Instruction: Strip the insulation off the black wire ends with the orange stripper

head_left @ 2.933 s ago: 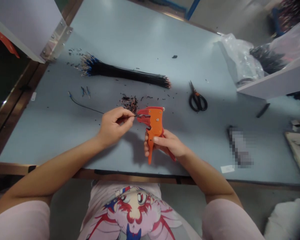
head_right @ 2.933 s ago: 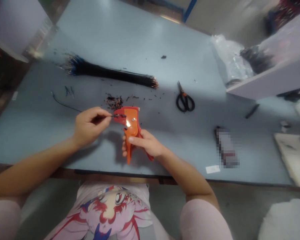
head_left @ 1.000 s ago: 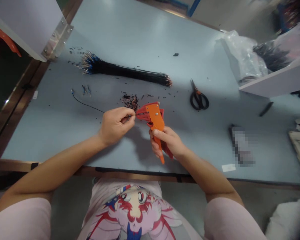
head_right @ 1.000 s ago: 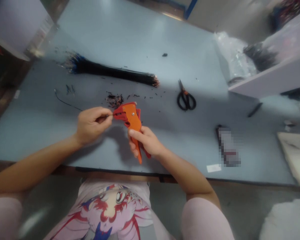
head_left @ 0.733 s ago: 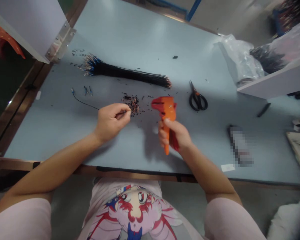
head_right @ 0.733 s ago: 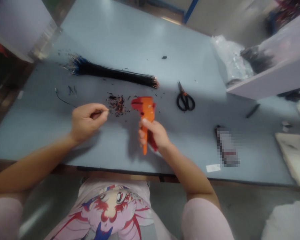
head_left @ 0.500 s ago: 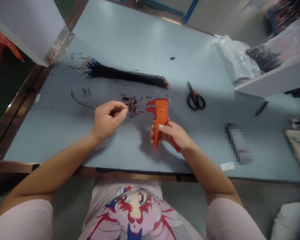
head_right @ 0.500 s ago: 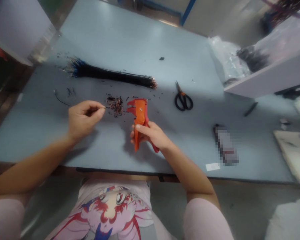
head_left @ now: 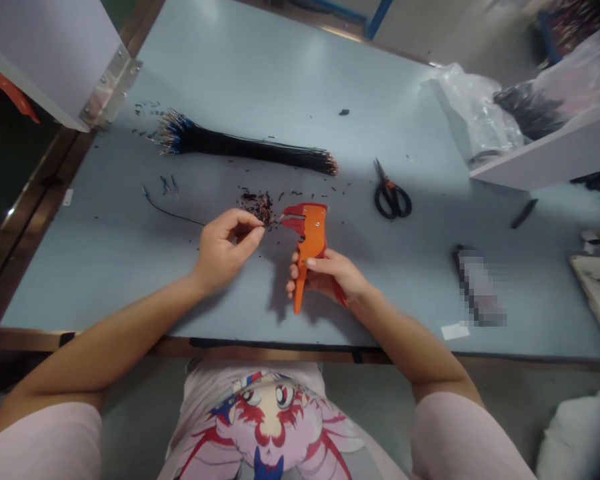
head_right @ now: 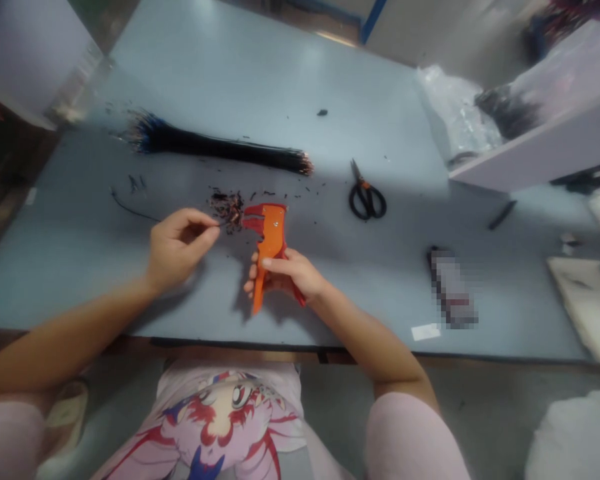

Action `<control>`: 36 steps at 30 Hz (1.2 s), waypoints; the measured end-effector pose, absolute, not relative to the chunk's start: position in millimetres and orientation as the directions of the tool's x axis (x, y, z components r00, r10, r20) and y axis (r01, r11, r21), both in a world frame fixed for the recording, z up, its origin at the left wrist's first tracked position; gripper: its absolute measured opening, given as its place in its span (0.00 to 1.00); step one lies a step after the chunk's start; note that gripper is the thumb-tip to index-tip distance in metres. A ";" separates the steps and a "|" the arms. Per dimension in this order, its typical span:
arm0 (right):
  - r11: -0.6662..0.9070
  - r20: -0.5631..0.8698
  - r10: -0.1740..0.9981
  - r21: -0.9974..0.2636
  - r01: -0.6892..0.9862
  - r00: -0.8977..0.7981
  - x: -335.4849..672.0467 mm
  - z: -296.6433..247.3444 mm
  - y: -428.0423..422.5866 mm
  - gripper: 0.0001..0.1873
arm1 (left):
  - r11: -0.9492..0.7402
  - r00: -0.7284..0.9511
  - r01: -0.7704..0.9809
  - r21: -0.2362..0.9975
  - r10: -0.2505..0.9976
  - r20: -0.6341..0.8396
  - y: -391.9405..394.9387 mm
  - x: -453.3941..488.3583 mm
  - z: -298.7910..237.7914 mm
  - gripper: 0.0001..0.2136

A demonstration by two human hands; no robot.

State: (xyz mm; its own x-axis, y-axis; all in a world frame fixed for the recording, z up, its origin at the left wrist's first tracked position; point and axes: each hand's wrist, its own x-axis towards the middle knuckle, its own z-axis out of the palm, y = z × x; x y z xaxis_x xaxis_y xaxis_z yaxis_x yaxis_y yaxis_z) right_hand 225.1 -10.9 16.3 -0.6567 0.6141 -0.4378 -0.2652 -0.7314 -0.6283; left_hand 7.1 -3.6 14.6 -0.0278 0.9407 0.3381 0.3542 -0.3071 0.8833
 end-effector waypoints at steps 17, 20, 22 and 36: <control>-0.794 -0.259 0.503 -0.516 -0.322 -0.825 211.1 18.4 -26.7 0.17 | -0.206 0.204 0.065 0.976 0.961 0.189 -21.0 28.3 2.5 0.04; -0.796 -0.260 0.496 -0.517 -0.315 -0.828 210.8 19.6 -27.2 0.17 | -0.217 0.209 0.028 0.976 0.956 0.206 -21.3 29.1 3.5 0.04; -0.798 -0.261 0.492 -0.516 -0.311 -0.830 210.5 19.2 -27.5 0.17 | -0.222 0.213 0.003 0.975 0.953 0.217 -21.9 29.3 3.5 0.04; -0.781 -0.286 0.507 -0.550 -0.294 -0.813 207.7 18.4 -29.2 0.18 | -0.237 0.224 0.019 0.971 0.948 0.227 -21.7 28.7 -1.6 0.03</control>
